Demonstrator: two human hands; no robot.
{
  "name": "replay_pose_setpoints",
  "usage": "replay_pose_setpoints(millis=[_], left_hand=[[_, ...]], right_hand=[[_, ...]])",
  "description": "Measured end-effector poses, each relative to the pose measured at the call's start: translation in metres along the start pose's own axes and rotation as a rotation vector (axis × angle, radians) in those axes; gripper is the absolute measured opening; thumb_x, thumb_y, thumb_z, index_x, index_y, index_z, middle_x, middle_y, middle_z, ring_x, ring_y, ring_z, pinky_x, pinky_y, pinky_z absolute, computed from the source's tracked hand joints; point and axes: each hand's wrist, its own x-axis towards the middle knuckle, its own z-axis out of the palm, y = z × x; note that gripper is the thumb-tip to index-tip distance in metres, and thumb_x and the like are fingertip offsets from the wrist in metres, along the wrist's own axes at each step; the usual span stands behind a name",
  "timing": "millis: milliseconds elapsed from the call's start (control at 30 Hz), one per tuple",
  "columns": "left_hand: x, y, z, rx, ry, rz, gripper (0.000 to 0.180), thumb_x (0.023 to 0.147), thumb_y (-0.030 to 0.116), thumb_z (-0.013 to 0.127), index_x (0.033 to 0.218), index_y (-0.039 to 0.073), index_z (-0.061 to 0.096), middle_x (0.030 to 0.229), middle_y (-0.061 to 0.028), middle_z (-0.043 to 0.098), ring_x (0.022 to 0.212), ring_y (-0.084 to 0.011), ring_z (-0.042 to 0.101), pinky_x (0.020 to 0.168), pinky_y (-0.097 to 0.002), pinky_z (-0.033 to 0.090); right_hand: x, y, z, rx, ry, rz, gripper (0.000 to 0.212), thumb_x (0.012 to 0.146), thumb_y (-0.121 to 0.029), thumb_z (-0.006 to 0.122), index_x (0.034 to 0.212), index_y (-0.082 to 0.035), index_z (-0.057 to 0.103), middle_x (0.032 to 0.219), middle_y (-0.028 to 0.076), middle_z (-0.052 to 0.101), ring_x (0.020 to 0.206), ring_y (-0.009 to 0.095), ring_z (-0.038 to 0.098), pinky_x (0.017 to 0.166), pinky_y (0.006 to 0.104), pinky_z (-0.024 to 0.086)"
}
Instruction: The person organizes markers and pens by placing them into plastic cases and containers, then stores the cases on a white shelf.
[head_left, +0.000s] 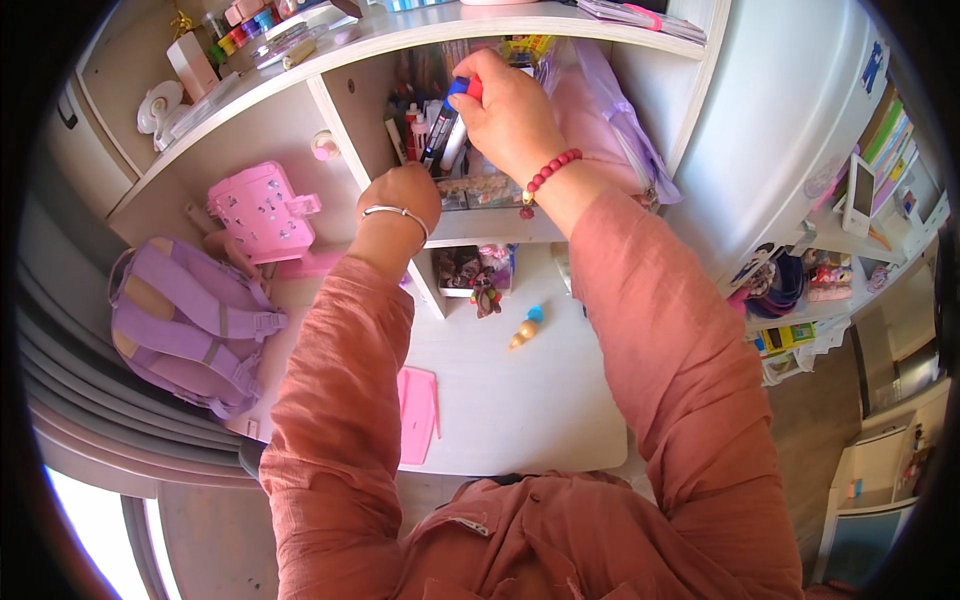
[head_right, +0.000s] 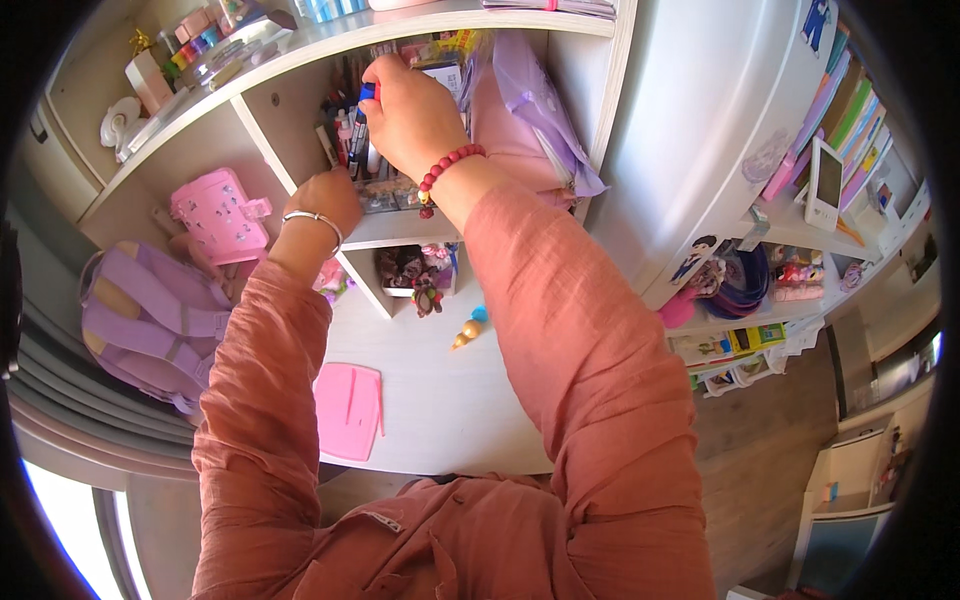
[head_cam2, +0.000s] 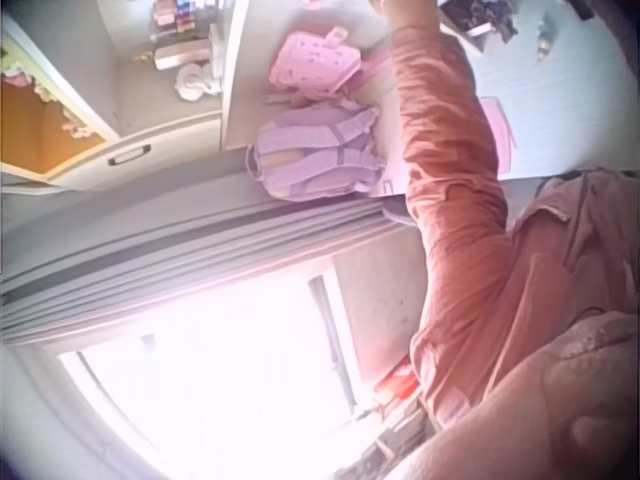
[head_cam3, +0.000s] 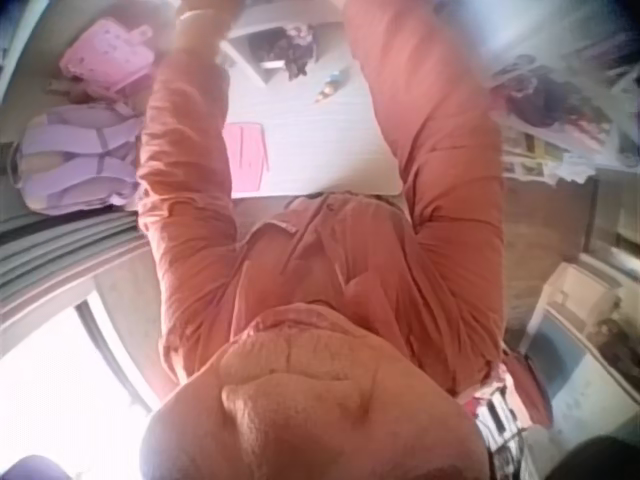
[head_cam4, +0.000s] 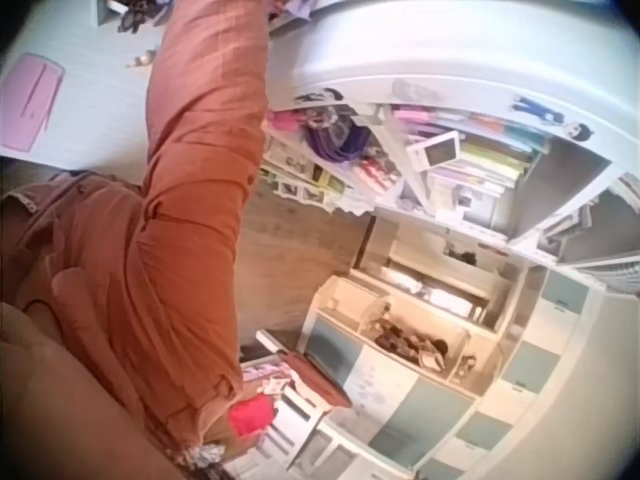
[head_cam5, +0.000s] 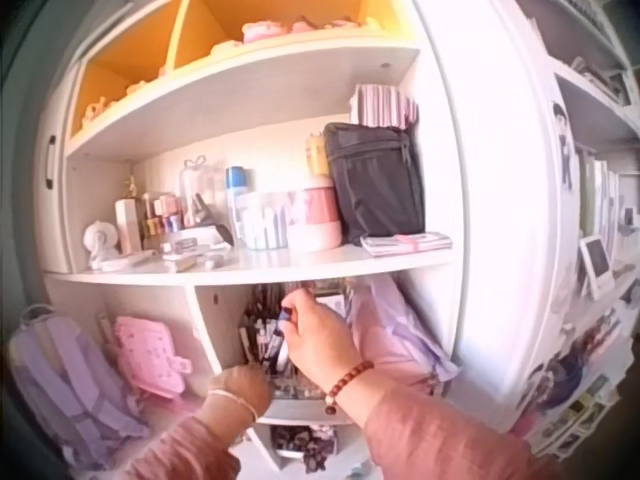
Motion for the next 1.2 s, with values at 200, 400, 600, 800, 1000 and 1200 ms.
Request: replay_pose_setpoints(millis=[200, 400, 600, 800, 1000, 1200], left_hand=[[0.007, 0.005, -0.002, -0.063, 0.014, -0.079, 0.030, 0.083, 0.013, 0.042, 0.106, -0.002, 0.053, 0.104, -0.0199, 0.060, 0.098, -0.0311, 0.059, 0.081, -0.0370, 0.048], [0.009, 0.013, -0.008, -0.120, 0.008, -0.145, 0.032, 0.084, 0.014, 0.042, 0.106, -0.007, 0.051, 0.106, -0.0220, 0.059, 0.101, -0.0319, 0.057, 0.084, -0.0367, 0.047], [0.035, 0.005, -0.003, 0.382, -0.174, 0.181, 0.023, 0.081, 0.018, 0.050, 0.088, 0.001, 0.065, 0.095, -0.0166, 0.064, 0.093, -0.0273, 0.061, 0.077, -0.0325, 0.049], [0.062, -0.009, 0.011, -0.360, -0.130, -0.074, 0.019, 0.077, 0.017, 0.055, 0.068, 0.006, 0.067, 0.073, -0.0117, 0.065, 0.060, -0.0209, 0.063, 0.053, -0.0293, 0.050], [0.059, 0.002, 0.007, -0.896, -0.005, -0.234, 0.018, 0.077, 0.013, 0.058, 0.067, -0.001, 0.063, 0.059, -0.0096, 0.061, 0.045, -0.0179, 0.058, 0.041, -0.0296, 0.046], [0.050, 0.004, -0.003, -1.046, -0.080, -0.271, 0.020, 0.079, 0.022, 0.058, 0.072, 0.003, 0.060, 0.057, -0.0058, 0.059, 0.043, -0.0150, 0.053, 0.036, -0.0276, 0.037]], right_hand=[[0.002, 0.005, 0.000, 0.045, 0.030, -0.036, 0.023, 0.073, -0.012, 0.064, 0.093, -0.005, 0.055, 0.079, 0.015, 0.061, 0.075, 0.031, 0.059, 0.066, 0.0370, 0.047], [0.002, 0.006, -0.003, 0.052, 0.016, -0.022, 0.022, 0.073, -0.012, 0.063, 0.092, -0.004, 0.055, 0.080, 0.015, 0.061, 0.076, 0.031, 0.059, 0.068, 0.0377, 0.047], [0.004, 0.004, -0.009, 0.064, 0.036, -0.035, 0.016, 0.075, -0.012, 0.061, 0.088, -0.005, 0.055, 0.080, 0.014, 0.061, 0.077, 0.031, 0.059, 0.068, 0.0397, 0.047], [0.000, 0.001, -0.022, 0.085, 0.085, -0.056, 0.015, 0.075, -0.012, 0.061, 0.088, -0.005, 0.055, 0.079, 0.014, 0.061, 0.076, 0.031, 0.059, 0.068, 0.0402, 0.047], [-0.006, 0.006, -0.039, 0.063, 0.154, -0.086, 0.022, 0.073, -0.012, 0.065, 0.092, -0.006, 0.055, 0.074, 0.014, 0.060, 0.069, 0.029, 0.060, 0.062, 0.0351, 0.047], [-0.011, 0.003, -0.031, 0.107, 0.107, -0.084, 0.022, 0.072, -0.011, 0.066, 0.091, -0.006, 0.054, 0.070, 0.011, 0.059, 0.064, 0.025, 0.058, 0.060, 0.0330, 0.047]])
